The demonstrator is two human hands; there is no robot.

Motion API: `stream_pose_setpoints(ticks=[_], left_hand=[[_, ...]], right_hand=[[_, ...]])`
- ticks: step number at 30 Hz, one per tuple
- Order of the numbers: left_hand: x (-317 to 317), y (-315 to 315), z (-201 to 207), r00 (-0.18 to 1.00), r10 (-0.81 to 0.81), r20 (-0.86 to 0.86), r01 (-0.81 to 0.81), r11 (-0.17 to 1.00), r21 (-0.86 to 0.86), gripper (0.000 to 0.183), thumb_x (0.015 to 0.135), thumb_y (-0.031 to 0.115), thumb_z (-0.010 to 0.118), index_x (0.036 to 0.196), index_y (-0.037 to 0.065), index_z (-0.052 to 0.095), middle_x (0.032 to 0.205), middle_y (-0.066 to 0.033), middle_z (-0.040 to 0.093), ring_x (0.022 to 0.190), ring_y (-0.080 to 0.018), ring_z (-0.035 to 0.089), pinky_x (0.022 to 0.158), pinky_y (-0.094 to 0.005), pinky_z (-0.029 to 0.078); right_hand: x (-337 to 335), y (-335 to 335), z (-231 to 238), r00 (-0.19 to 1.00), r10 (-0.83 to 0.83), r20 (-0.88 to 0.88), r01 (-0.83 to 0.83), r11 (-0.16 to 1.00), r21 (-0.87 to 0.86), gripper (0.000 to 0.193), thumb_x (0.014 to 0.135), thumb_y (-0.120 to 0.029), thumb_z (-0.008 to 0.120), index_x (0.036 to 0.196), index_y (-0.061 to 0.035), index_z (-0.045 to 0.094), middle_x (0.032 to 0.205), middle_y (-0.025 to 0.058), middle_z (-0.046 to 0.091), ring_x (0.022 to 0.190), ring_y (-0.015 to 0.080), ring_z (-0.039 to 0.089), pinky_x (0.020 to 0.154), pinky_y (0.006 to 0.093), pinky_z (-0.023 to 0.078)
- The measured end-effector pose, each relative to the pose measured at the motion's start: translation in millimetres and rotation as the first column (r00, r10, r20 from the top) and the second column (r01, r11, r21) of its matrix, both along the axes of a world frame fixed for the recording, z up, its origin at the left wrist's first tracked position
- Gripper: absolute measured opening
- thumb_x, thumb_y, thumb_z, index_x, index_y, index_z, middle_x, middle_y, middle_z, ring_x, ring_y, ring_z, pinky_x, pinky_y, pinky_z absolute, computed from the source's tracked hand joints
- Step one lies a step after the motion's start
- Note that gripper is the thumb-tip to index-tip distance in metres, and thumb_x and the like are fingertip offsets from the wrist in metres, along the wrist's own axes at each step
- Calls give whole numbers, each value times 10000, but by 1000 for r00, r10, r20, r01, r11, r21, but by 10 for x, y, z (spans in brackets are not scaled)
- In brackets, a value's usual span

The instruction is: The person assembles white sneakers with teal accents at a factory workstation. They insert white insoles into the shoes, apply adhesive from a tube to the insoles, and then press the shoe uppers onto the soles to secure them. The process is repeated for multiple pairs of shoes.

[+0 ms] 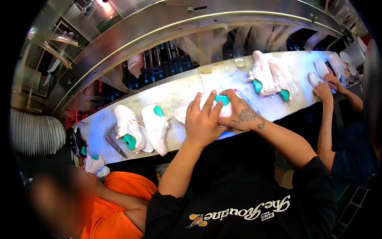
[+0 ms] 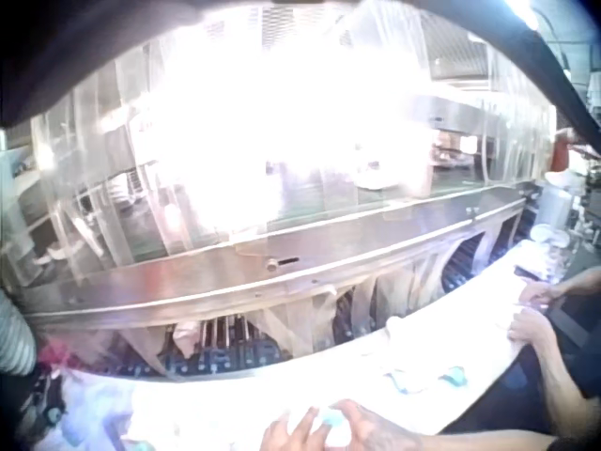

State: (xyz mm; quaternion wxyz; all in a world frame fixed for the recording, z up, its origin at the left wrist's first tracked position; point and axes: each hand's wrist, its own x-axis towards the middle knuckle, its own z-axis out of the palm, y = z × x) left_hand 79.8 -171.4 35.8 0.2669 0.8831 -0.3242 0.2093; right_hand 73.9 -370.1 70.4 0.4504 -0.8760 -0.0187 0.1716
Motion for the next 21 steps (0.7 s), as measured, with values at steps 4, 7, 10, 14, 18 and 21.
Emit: stream_pose_setpoints(ticks=[4,7,10,14,18,21], left_hand=[[108,19,105,998,-52,-26,52,999,-9,752,602,470,1015,1213,102,779,1531,-130,673,1331,-510,641,1072,-616,530],[47,90,112,997,-74,-26,68,980,-187,712,624,454,1017,1182,92,761,1536,-139,671,1327,-489,657,1093,-614,523],[-43,147,65,945,-327,18,290,809,-511,998,641,442,1040,1446,94,566,1674,-236,484,1454,-429,582,1213,-569,472],[-238,89,-70,828,-528,-190,234,633,-738,1225,773,534,941,1711,43,324,1819,-280,188,1676,-413,260,1333,-527,274],[-447,304,-75,629,-691,-356,66,504,-861,1179,929,639,731,1785,40,184,1855,-239,110,1715,-398,144,1357,-521,189],[-404,329,-50,625,-680,-385,44,522,-852,1104,981,671,625,1785,45,199,1858,-231,104,1716,-391,143,1361,-521,177]], right_hand=[[-6,45,48,996,-54,74,52,998,35,909,804,-524,917,1449,-36,503,1258,323,714,1227,515,689,1038,545,557],[-35,-15,35,931,65,359,-58,998,-32,777,931,-456,856,1496,-42,519,1236,264,730,1160,442,726,997,500,575],[-55,-281,243,939,234,252,-316,876,365,797,1108,-474,620,1730,-62,342,1607,177,548,1476,307,538,1211,447,435],[-164,21,51,924,225,309,-368,740,563,856,1178,-602,344,1775,-11,185,1820,233,208,1702,359,168,1374,438,125],[-206,98,87,900,354,255,-435,693,575,1011,1064,-448,589,1785,-8,34,1851,246,48,1723,368,80,1373,447,148],[-154,83,181,871,420,257,-492,739,460,1173,960,-353,723,1783,-22,-45,1839,269,22,1716,409,75,1366,461,181]])
